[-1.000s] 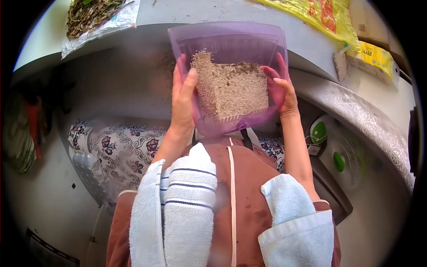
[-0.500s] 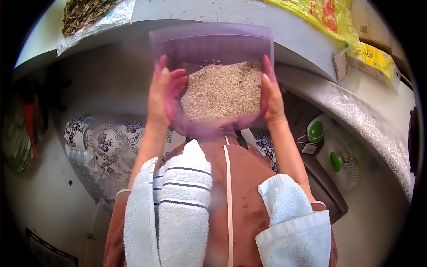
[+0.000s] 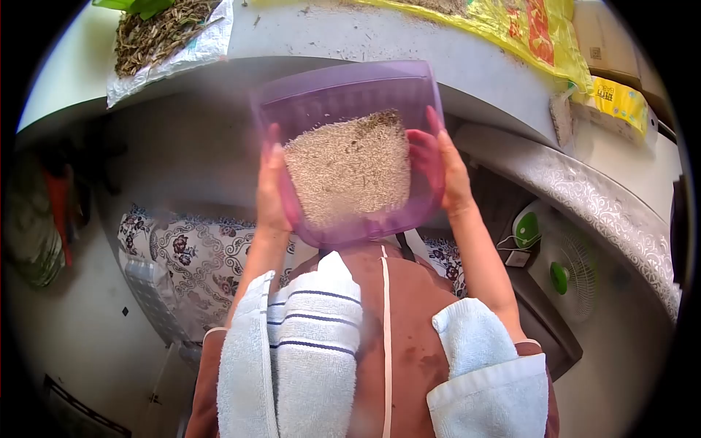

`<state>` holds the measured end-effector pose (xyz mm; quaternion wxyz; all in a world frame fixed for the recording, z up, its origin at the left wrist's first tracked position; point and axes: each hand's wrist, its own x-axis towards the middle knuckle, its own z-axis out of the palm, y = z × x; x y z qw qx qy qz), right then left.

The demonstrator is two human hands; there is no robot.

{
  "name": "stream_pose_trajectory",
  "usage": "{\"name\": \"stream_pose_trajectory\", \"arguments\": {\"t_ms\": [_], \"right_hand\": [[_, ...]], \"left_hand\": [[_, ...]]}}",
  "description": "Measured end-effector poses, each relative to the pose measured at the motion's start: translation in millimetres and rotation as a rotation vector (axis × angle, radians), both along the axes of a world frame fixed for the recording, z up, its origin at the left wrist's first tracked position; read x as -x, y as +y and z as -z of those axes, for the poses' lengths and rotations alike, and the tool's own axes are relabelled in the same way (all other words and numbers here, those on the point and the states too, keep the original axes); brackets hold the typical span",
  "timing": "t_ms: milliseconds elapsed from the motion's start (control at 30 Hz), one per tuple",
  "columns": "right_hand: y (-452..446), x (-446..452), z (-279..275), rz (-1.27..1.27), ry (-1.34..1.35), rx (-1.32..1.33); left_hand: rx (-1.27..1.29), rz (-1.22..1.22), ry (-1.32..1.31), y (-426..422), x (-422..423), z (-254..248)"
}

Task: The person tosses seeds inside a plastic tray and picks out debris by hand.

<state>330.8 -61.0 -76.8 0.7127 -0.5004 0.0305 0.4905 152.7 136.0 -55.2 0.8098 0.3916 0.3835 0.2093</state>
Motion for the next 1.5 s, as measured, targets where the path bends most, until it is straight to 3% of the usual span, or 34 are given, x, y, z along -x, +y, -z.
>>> {"name": "stream_pose_trajectory", "arguments": {"t_ms": [100, 167, 333, 367, 433, 500, 533, 633, 700, 767, 900, 1000, 1033, 1100, 1233, 1267, 1300, 1333, 1500], "right_hand": [[-2.1, -3.9, -11.2, 0.071, 0.069, -0.17], [16.6, 9.7, -6.4, -0.023, -0.343, -0.014], [4.8, -23.8, -12.5, -0.017, 0.13, -0.066], [0.4, -29.0, -16.6, -0.016, 0.111, -0.151], [5.2, -24.7, -13.0, -0.054, -0.186, -0.004], [25.1, -5.1, -17.4, -0.138, -0.271, -0.026], [35.7, 3.2, -18.8, -0.13, -0.143, -0.109], [20.7, -14.8, -1.3, -0.085, -0.02, -0.026], [10.0, -25.3, -8.4, -0.018, 0.099, -0.155], [10.3, -18.4, -1.9, -0.06, -0.145, -0.042], [27.9, 2.6, 12.2, -0.059, -0.044, 0.007], [10.9, -19.1, -6.7, -0.016, 0.194, -0.186], [6.9, -20.4, -6.0, -0.005, 0.179, -0.232], [14.4, -11.4, 0.1, -0.079, -0.152, 0.013], [30.0, -5.5, 9.9, -0.129, -0.057, -0.027], [20.3, -16.0, 19.1, -0.097, -0.063, -0.052], [12.0, -25.6, 8.2, -0.064, 0.206, -0.209], [11.8, -25.5, 3.2, -0.03, 0.181, -0.241], [41.1, 3.7, -8.8, -0.05, -0.023, -0.198]], "left_hand": [[0.163, 0.0, -0.061, -10.4, 1.3, -1.6], [0.181, 0.0, -0.079, 10.1, 24.0, -8.5], [0.176, -0.089, -0.071, -15.4, -0.7, -3.5], [0.161, -0.068, -0.103, -23.7, -6.7, -2.5], [0.137, -0.06, -0.002, -22.8, 0.1, -8.3], [0.153, -0.059, -0.042, 2.3, 31.3, -1.4], [0.164, -0.078, -0.044, 10.4, 37.0, -4.7], [0.099, -0.081, -0.007, -2.7, 15.6, -5.6], [0.116, -0.072, -0.059, -17.4, -4.2, -7.9], [0.114, -0.044, 0.056, -12.3, 4.5, -14.4], [0.096, -0.084, 0.07, 2.8, 28.1, -17.8], [0.061, -0.06, 0.065, -19.1, 9.3, -7.1], [0.113, -0.072, 0.01, -22.9, 5.6, -8.0], [0.126, -0.06, 0.065, -7.1, 23.8, -5.3], [0.124, -0.141, 0.05, -1.0, 31.8, -11.0], [0.008, -0.115, 0.058, -7.7, 22.8, -3.1], [-0.11, -0.085, 0.055, -15.6, 10.5, 4.5], [-0.048, -0.07, 0.07, -26.2, -2.7, -14.5], [0.039, -0.088, 0.029, 11.9, 33.8, -12.5]]}}
